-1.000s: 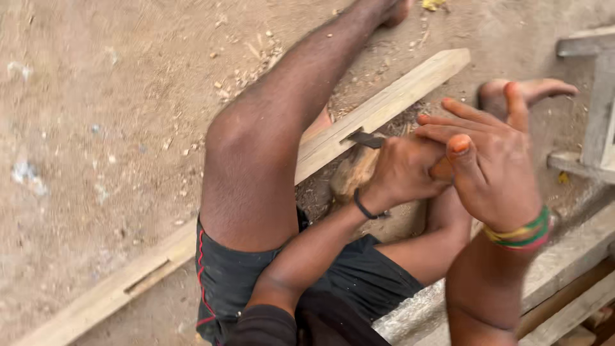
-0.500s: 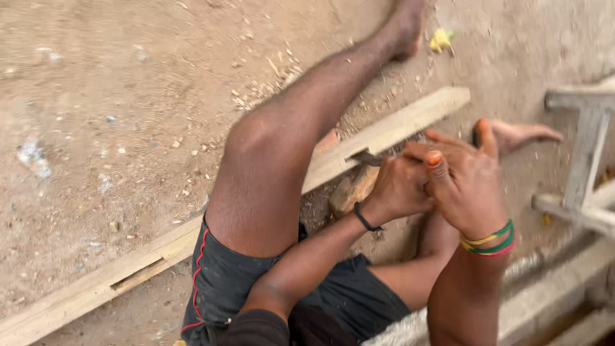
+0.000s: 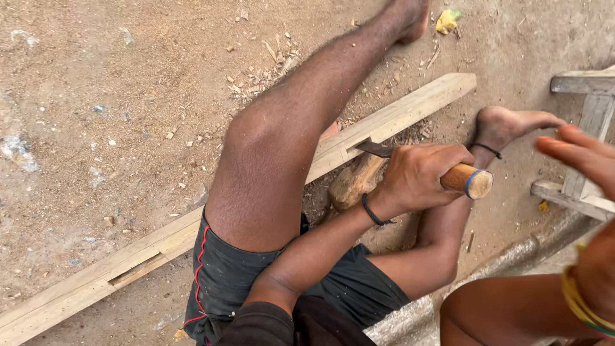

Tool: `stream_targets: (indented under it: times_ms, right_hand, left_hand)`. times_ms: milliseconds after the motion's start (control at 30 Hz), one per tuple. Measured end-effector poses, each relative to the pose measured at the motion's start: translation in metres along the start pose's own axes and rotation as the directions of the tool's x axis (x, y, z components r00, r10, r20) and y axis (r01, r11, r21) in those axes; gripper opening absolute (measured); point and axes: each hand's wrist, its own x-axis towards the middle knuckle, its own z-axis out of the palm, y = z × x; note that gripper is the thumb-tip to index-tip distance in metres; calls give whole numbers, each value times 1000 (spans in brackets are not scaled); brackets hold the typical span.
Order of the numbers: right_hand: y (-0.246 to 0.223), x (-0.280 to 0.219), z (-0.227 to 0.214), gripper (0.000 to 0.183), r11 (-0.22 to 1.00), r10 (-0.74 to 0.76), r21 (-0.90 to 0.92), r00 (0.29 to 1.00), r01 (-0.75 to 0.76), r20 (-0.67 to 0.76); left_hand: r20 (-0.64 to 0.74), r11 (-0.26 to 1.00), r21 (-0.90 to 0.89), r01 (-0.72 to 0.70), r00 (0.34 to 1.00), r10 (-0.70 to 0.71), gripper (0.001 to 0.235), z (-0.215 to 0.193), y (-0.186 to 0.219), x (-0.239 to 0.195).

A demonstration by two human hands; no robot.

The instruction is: The person sits on the ground and uses a wooden mallet to strike a chisel, carving a rectangular notch into a piece of lumber. The person repeatedly positions the chisel and strikes it to remove wood chips and deepen the cut.

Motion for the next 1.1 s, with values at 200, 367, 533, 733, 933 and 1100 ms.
stream_targets:
  times_ms: [200,367,533,733,933,1100]
  right_hand:
    - [-24,13,88,74,987,-163,-8,985,163,-51]
    - [-44,36,87,75,980,-128,-144,988,140,88]
    - [-46,50,78,65,956,-266,-132,964,262,-12]
    - [-20,23,107,58,977,-93,-188,994,102,58]
    - [-29,7,82,65,984,-160,-81,987,160,5]
    - [-25,11,115,67,988,-154,1,980,155,-124]
  left_hand:
    - [7,1000,8,28,1000,-28,30,7,-20,-13]
    - [28,990,101,103,994,-106,20,12,-40,-22]
    - [53,1000,18,-3,999,2,30,7,-21,-9]
    - [95,990,111,82,991,-93,19,14,-45,-26]
    - [30,997,74,-28,999,26,25,11,-40,-27]
    - [10,991,126,-53,999,52,28,11,-59,-26]
